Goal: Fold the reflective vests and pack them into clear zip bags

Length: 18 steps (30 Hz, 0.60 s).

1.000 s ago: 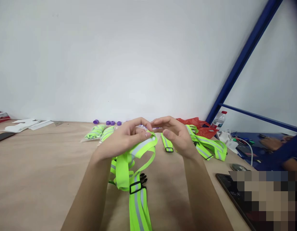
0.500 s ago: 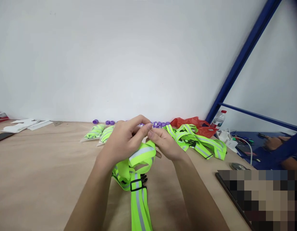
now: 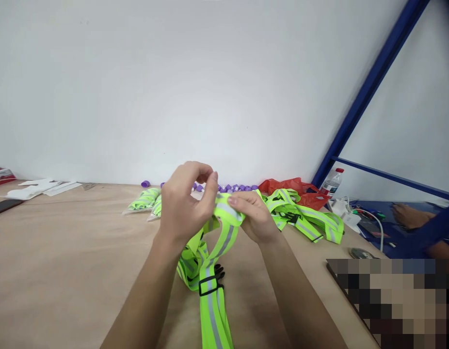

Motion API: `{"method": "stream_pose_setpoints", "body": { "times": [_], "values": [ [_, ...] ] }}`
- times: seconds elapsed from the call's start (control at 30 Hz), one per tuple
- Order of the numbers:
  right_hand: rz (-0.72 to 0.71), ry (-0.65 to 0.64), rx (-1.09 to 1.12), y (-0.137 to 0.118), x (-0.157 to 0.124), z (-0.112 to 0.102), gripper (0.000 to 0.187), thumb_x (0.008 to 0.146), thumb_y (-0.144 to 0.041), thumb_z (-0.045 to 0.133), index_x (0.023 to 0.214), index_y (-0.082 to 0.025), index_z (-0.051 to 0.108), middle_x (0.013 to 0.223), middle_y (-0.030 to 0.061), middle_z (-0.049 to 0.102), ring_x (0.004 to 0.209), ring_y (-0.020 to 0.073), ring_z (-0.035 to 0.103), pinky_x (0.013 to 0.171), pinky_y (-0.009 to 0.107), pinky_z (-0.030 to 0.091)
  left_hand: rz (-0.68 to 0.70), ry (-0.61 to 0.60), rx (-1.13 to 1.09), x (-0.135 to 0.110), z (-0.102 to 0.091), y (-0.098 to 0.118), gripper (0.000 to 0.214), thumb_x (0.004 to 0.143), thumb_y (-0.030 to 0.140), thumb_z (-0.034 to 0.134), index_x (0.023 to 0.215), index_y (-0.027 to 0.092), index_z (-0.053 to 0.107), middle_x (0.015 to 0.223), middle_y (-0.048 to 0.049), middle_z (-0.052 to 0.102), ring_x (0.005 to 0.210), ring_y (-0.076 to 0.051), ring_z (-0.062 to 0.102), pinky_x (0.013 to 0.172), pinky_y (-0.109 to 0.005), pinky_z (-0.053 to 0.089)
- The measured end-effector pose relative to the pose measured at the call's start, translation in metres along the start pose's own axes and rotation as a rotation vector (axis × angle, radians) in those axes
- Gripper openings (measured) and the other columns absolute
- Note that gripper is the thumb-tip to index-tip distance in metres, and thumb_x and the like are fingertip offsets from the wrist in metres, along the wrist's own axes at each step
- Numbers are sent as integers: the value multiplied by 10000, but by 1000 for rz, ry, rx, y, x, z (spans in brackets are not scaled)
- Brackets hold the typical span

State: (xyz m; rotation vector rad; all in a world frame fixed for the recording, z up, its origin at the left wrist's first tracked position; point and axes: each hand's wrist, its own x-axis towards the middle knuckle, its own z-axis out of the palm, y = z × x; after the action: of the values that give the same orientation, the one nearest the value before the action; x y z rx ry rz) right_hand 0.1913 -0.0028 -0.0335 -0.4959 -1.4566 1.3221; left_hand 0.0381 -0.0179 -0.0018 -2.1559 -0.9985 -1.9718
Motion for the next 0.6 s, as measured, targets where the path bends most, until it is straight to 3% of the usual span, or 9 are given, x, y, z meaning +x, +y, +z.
{"method": "stream_pose_setpoints", "body": {
  "times": [0.1, 0.27, 0.37, 0.53, 0.6],
  "values": [
    [-168, 264, -5, 1, 1, -3, 353, 810, -433, 710, 586, -191, 583, 603, -13, 431, 574, 124, 377, 548, 266, 356, -89, -58, -94, 1, -6, 3, 235, 945, 238, 551, 717, 196, 592, 627, 18, 587, 577, -119, 538, 577, -251, 450],
    [-460, 550, -160, 0, 1, -9, 362, 887, -341, 651, 585, -200, 509, 616, -33, 362, 589, 121, 372, 577, 261, 371, -267, -403, -245, 2, -9, 7, 370, 962, 378, 551, 673, 172, 655, 607, -5, 644, 572, -136, 599, 539, -243, 452],
    [-575, 670, -147, -8, 0, -12, 340, 874, -291, 640, 586, -206, 481, 614, -45, 351, 576, 114, 402, 574, 253, 402, -342, -656, -199, 3, -8, 7, 400, 950, 452, 552, 691, 174, 677, 637, -14, 663, 579, -145, 594, 508, -242, 406],
    [-806, 850, -140, -22, -3, -18, 275, 888, -268, 605, 630, -214, 526, 622, -41, 399, 636, 136, 551, 619, 270, 499, -400, -959, -219, 1, -5, 3, 350, 853, 532, 666, 793, 189, 707, 713, -12, 696, 641, -167, 619, 518, -244, 393],
    [-788, 811, -194, -23, -6, -24, 286, 948, -361, 543, 698, -226, 579, 642, -29, 442, 691, 154, 602, 650, 290, 540, -395, -1087, -222, -1, -1, 2, 332, 804, 520, 722, 789, 189, 691, 714, -4, 693, 637, -165, 615, 508, -239, 382]
  ]
}}
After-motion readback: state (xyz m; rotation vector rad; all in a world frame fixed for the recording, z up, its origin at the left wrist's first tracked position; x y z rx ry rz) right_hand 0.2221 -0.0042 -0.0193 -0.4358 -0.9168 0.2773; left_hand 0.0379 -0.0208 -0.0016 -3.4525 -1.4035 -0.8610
